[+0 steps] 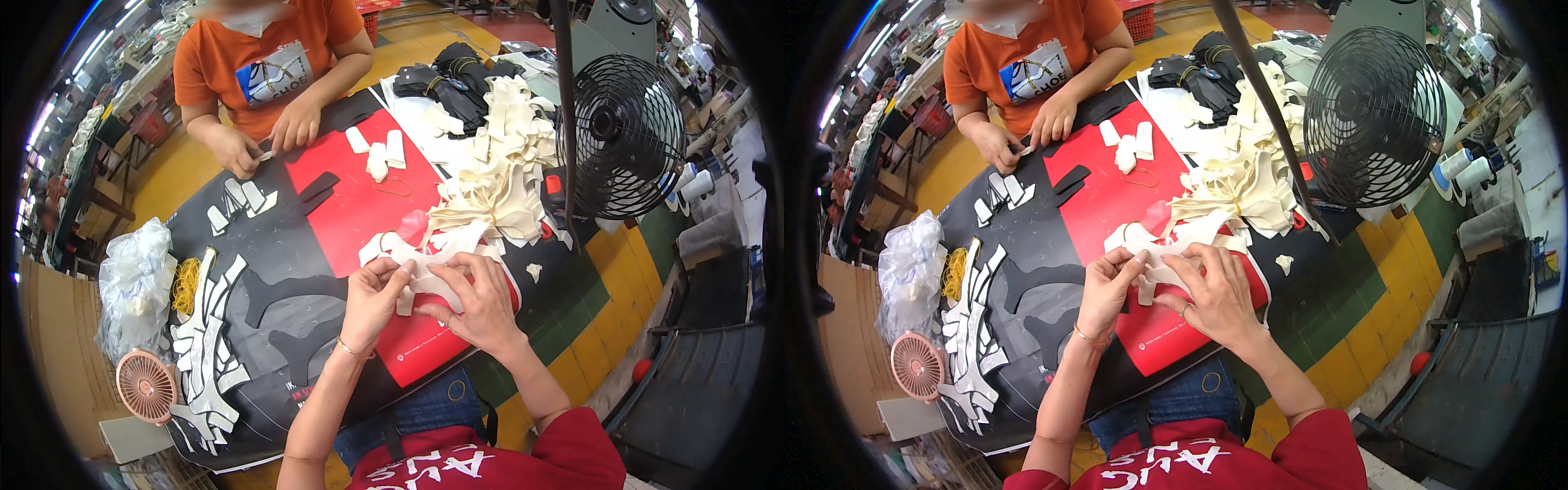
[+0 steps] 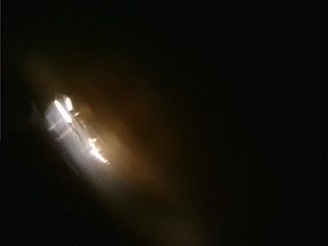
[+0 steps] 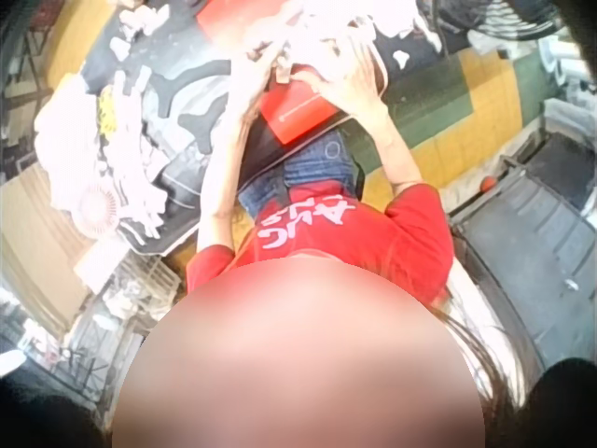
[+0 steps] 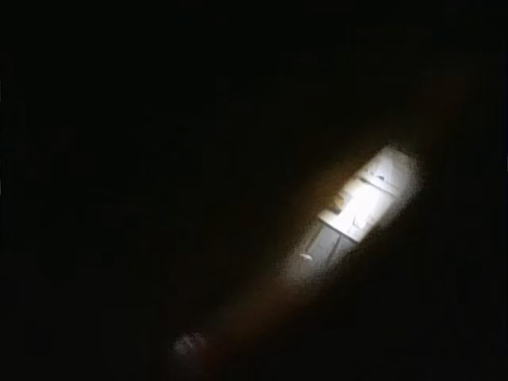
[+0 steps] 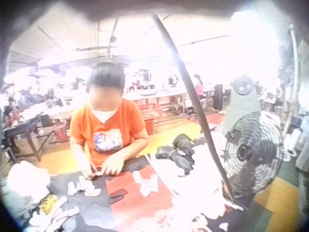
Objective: The person assembles glove components by hand at a workbench. They fold and align white and black fabric pieces, then bundle the assembled gloves with rubber bands. A coworker across the table performs similar assembly tasks.
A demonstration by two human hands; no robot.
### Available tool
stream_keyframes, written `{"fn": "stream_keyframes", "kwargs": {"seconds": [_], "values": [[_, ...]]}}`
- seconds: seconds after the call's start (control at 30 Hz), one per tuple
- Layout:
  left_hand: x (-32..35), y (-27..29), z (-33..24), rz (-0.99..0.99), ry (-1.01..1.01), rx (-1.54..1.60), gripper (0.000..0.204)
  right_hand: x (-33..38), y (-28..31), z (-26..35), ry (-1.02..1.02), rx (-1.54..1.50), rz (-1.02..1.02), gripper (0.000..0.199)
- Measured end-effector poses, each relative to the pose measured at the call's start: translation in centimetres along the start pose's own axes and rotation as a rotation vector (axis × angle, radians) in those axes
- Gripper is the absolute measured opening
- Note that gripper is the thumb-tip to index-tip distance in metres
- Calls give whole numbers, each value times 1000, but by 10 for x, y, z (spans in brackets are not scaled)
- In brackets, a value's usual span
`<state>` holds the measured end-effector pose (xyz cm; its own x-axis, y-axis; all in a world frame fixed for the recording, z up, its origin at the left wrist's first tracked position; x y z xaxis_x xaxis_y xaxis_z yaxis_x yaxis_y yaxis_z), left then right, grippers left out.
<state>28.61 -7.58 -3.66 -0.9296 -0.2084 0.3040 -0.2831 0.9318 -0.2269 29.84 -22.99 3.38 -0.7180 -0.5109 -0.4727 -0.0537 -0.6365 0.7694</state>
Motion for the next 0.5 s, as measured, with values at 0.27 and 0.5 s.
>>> {"fn": "stream_keyframes", "kwargs": {"seconds": [0.27, 0.5], "values": [[-10, 7, 1, -60, -63, 15, 20, 5, 5, -20, -47, -143, -106, 32], [-31, 30, -40, -275, -440, -504, 19, 29, 25, -97, -648, -1051, -373, 34]]}}
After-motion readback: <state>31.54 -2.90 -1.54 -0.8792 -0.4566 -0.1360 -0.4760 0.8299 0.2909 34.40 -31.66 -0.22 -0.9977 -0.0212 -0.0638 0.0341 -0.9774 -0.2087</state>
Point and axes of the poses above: each hand's wrist, its own x-axis away from the middle knuckle, its own y-axis out of the back of the hand, z = x × y, the point moved 9 cm from there along -x, towards the middle knuckle, and after that the axes turned 3 degrees about -z, right-handed, at the moved point
